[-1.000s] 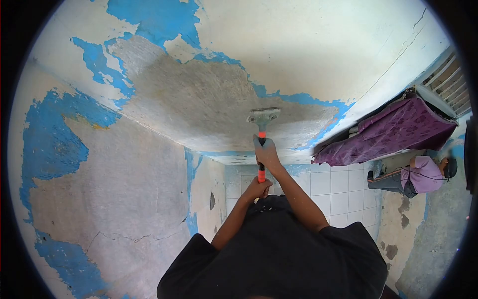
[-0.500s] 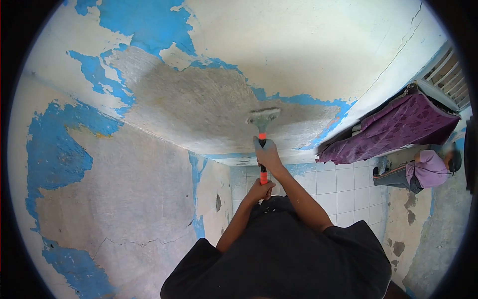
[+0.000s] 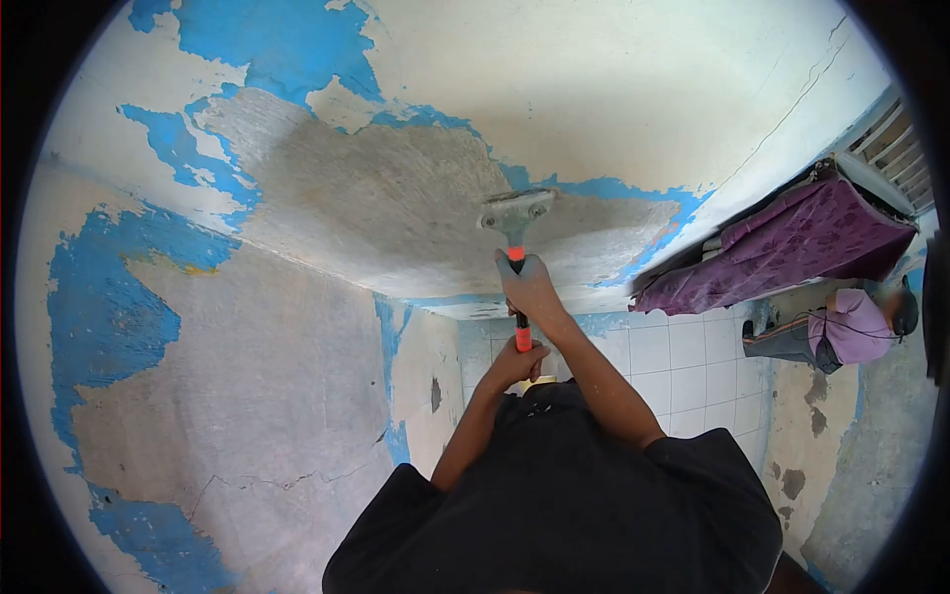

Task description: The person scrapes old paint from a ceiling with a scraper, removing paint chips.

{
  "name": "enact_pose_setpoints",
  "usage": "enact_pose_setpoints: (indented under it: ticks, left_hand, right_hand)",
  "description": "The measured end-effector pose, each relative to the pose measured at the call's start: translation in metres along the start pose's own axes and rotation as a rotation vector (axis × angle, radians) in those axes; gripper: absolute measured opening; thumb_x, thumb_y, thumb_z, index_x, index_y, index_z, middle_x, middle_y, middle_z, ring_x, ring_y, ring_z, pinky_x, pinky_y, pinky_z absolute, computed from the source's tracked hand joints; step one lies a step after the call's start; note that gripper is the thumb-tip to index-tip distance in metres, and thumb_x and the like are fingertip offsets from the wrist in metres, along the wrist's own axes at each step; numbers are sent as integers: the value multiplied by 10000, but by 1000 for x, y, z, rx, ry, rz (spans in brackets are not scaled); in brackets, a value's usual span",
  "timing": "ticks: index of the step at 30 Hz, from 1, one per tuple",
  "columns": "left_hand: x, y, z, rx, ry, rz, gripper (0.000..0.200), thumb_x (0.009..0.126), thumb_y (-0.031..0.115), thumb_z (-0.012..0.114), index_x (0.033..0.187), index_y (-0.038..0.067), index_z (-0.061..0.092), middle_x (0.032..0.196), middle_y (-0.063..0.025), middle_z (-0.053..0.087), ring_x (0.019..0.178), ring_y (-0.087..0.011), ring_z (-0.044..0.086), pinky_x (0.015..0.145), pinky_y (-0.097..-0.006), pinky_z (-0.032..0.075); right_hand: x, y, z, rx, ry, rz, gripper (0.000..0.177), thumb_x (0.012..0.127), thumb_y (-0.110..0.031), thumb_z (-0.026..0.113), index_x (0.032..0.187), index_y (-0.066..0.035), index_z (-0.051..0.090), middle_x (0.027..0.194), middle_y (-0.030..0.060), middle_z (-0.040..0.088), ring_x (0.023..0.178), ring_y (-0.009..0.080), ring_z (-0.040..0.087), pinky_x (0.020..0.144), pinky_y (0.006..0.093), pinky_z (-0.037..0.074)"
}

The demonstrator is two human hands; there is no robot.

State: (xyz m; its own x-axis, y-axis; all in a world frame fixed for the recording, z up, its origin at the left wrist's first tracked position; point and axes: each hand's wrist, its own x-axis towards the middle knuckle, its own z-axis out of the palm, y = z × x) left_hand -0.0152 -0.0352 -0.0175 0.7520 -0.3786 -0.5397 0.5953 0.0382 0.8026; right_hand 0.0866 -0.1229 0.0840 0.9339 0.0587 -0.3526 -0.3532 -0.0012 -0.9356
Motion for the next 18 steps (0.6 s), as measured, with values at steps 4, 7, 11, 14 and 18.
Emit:
enact_pose_setpoints:
  ticks: [4,7,11,14,18]
  left_hand:
    - [-1,-11,5,-83,-38,11,305,858,167,603,602,60,478,476,-41,466,376,-145,464,382,-288,366]
    - [8,-33,4,-147,-37,-88,304,858,157,602,601,58,473,476,-42,466,374,-143,460,381,-289,363]
    - [9,-16,2,-52,-32,-9,300,856,158,601,604,56,474,473,-37,462,382,-138,461,385,-289,358]
    - [4,22,14,-56,-15,64,303,856,167,597,603,55,475,472,-35,464,388,-134,471,388,-287,360]
    - [13,7,15,-17,14,52,301,857,159,596,605,51,473,475,-37,470,390,-134,479,391,-283,369]
  right_hand:
    - [3,17,-2,-47,9,-10,470,919,-348,539,619,11,498,475,78,496,376,182,526,372,343,444]
    - [4,37,-1,-91,12,42,471,920,-346,539,617,12,499,477,76,492,378,179,517,376,346,438]
    - [3,12,-3,-98,3,-17,472,922,-342,538,617,16,501,475,78,489,393,188,532,386,351,431]
    - [-3,-22,-5,-72,26,-119,481,921,-363,553,587,-29,460,454,45,458,357,161,485,354,327,400]
    - [1,-1,-5,-81,51,-109,484,920,-371,561,574,-58,433,443,25,437,335,145,453,336,316,384]
